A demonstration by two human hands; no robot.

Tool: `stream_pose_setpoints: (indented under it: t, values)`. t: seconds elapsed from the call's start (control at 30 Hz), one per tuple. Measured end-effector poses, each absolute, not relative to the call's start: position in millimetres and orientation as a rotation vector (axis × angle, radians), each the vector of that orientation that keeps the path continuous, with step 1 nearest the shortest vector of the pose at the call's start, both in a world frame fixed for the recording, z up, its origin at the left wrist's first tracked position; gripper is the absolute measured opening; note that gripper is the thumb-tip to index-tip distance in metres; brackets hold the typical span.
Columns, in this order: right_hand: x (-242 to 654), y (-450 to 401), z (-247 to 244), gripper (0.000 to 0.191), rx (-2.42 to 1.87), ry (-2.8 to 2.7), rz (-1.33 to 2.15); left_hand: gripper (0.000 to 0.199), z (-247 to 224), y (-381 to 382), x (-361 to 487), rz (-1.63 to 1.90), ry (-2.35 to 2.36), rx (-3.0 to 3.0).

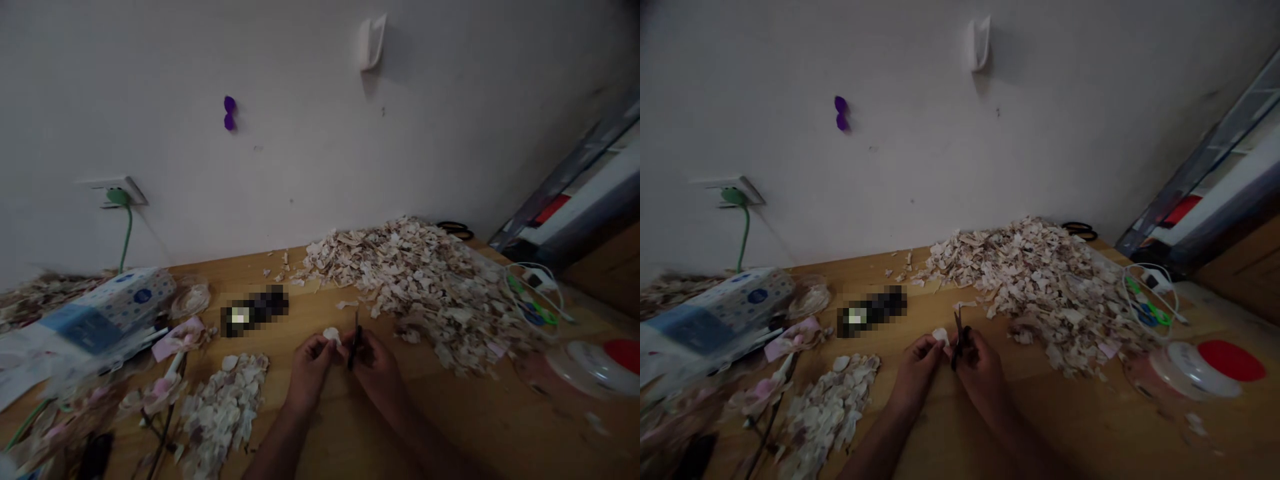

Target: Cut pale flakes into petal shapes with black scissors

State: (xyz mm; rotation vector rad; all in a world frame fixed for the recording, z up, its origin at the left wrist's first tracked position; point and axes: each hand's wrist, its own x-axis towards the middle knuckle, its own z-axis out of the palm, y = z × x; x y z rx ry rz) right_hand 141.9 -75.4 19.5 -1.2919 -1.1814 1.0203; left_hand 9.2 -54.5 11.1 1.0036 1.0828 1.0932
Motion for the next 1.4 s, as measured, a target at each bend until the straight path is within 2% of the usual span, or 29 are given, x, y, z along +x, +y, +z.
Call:
stream_pose_setpoints:
  t: [0.27, 0.47, 0.6, 0.67, 0.8, 0.9, 1.13, 1.4]
  values:
    - [155.8, -66.6, 7.5, 0.021, -1.373, -1.291, 0.97, 0.028, 23.4, -52.2, 5.8, 1.132, 1.112, 1.098]
    - [163.4, -66.6, 5.4, 0.024, -1.409, -1.463, 0.891, 0.018, 19.6, -51.3, -0.1, 1.087, 1.219, 1.279]
    - [160.6, -65.7, 4.3, 0.018, -1.35, -1.357, 1.0, 0.024, 14.7, -50.5, 3.0, 1.118, 1.19, 1.124]
    - [157.3, -64.4, 4.1, 0.021, -1.288, -1.246, 1.061, 0.029, 14.2, -51.4, 6.0, 1.126, 1.096, 1.052]
    - [149.4, -62.9, 6.2, 0.031, -1.215, -1.102, 1.15, 0.02, 14.2, -54.7, 10.4, 1.097, 0.974, 0.962]
    - [146.1, -65.2, 8.7, 0.032, -1.228, -1.088, 1.171, 0.019, 13.3, -54.9, 10.8, 1.17, 0.976, 0.765]
    - [145.6, -78.2, 15.0, 0.016, -1.488, -1.55, 1.046, 0.032, 16.2, -48.0, 7.2, 1.489, 0.885, 0.176]
    - [141.0, -81.9, 28.0, 0.02, -1.689, -1.763, 0.951, 0.029, 21.8, -50.1, 8.7, 1.474, 0.817, 0.145]
